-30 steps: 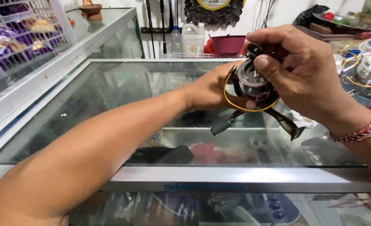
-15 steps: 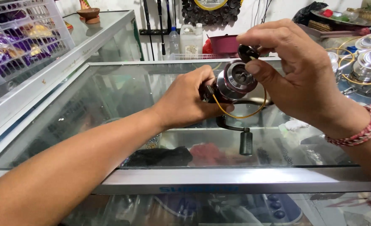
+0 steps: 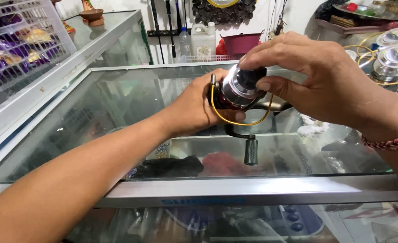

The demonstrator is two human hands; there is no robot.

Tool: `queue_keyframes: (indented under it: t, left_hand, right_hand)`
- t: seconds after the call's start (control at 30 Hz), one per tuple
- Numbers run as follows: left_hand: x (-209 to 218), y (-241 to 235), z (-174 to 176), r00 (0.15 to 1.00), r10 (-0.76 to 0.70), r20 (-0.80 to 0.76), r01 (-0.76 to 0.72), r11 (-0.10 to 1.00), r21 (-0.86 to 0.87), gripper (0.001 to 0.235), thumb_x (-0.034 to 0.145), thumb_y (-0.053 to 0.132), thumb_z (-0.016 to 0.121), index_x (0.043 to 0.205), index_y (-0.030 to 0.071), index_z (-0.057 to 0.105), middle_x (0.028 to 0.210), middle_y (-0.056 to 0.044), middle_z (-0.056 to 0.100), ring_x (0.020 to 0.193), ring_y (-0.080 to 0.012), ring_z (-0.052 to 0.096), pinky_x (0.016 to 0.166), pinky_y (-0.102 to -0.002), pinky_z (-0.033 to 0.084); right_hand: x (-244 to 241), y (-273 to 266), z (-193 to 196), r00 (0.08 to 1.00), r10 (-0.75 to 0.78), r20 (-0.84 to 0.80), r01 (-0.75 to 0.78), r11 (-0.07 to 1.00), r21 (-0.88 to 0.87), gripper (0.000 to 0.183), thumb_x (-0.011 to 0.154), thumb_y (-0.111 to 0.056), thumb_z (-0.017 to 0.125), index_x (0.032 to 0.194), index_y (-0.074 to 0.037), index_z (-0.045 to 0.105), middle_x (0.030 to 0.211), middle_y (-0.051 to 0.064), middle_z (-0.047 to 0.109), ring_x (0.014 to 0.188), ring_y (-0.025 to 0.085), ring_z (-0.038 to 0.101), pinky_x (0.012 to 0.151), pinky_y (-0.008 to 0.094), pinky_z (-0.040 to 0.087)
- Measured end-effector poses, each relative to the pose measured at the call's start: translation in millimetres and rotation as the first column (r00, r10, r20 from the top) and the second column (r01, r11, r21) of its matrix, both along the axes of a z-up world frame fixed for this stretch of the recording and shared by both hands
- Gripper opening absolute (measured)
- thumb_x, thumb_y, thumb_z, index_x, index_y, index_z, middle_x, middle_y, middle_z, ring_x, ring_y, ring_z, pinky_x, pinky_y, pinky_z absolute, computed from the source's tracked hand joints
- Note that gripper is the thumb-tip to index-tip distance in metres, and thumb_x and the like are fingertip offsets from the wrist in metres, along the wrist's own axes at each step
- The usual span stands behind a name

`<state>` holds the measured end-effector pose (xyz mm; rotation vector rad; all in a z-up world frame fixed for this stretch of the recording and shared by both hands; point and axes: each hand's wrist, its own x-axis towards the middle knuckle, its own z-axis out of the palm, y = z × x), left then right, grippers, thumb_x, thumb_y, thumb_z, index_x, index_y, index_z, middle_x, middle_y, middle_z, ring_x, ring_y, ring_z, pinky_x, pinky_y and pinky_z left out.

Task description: The person assembles a spinning fishing reel by hand. They attach the handle, insert a small gear into the internal mechanism, and then mount the spool. Finally, they rotate the handle to test the reel's operation.

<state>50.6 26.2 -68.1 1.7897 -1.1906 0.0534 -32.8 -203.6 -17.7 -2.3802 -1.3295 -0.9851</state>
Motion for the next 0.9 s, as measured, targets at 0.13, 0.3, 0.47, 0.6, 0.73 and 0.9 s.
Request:
queue_keyframes:
  t: [0.13,0.3,0.47,0.6,0.73,0.9]
  left_hand:
    - [0.8,0.1,-4.7,0.994,-0.051,0.098,0.055,0.998,-0.038,0.053,0.075,0.032,0.086,0.117,0.011,0.062,0.106,-0.003,0.068,0.096,-0.0173,0.066,0.083,-0.029,0.054]
    - [-0.2,-0.5,-9.7,0.982,0.029,0.186,-0.016,0.997,-0.072,0.047,0.075,0.033,0.087,0.109,0.012,0.063,0.102,0.000,0.068,0.089,-0.0141,0.065,0.078,-0.029,0.053]
    - [3.5,2.0,-8.4,0.940,0.094,0.329,-0.087,0.996,-0.035,0.045,0.078,0.037,0.084,0.110,0.012,0.065,0.105,-0.001,0.070,0.085,-0.0156,0.068,0.073,-0.030,0.052]
    - [1.8,7.2,-6.8,0.860,0.151,0.487,-0.177,0.984,0.007,0.045,0.086,0.048,0.075,0.109,0.013,0.060,0.088,0.001,0.071,0.070,-0.0208,0.069,0.062,-0.036,0.049]
    - [2.7,5.7,-9.3,0.843,0.170,0.510,-0.192,0.981,-0.010,0.044,0.085,0.048,0.076,0.107,0.013,0.061,0.094,0.001,0.070,0.071,-0.0239,0.070,0.062,-0.038,0.049]
    - [2.2,4.3,-10.8,0.783,0.158,0.601,-0.158,0.986,-0.054,0.040,0.089,0.043,0.075,0.104,0.008,0.060,0.094,-0.004,0.067,0.069,-0.0235,0.066,0.058,-0.038,0.048]
  right_hand:
    - [-7.5,5.8,0.0,1.000,0.023,-0.006,-0.022,0.996,0.085,0.024,0.101,0.001,0.068,0.124,0.008,0.067,0.123,0.022,0.070,0.115,0.033,0.069,0.098,0.040,0.055]
    - [-11.4,8.5,1.3,0.992,0.001,-0.130,0.019,0.987,0.160,0.026,0.099,-0.004,0.066,0.124,0.002,0.068,0.119,0.017,0.069,0.108,0.025,0.066,0.091,0.034,0.054]
    - [-8.0,0.1,2.7,0.994,-0.055,-0.094,0.063,0.994,0.091,0.028,0.099,-0.003,0.068,0.126,0.000,0.068,0.120,0.015,0.071,0.105,0.025,0.066,0.090,0.036,0.053]
    - [-9.7,0.3,3.0,0.992,-0.087,-0.089,0.093,0.993,0.077,0.030,0.098,-0.001,0.068,0.128,0.002,0.067,0.125,0.018,0.070,0.114,0.030,0.068,0.094,0.040,0.055]
    - [-9.1,-1.7,1.7,0.995,-0.075,-0.068,0.079,0.994,0.073,0.029,0.099,-0.002,0.068,0.128,0.002,0.068,0.127,0.016,0.070,0.112,0.027,0.068,0.095,0.037,0.054]
    - [-7.9,-2.6,0.9,0.995,-0.061,-0.083,0.069,0.992,0.108,0.027,0.098,-0.003,0.070,0.126,-0.002,0.069,0.122,0.013,0.072,0.110,0.024,0.070,0.094,0.035,0.052]
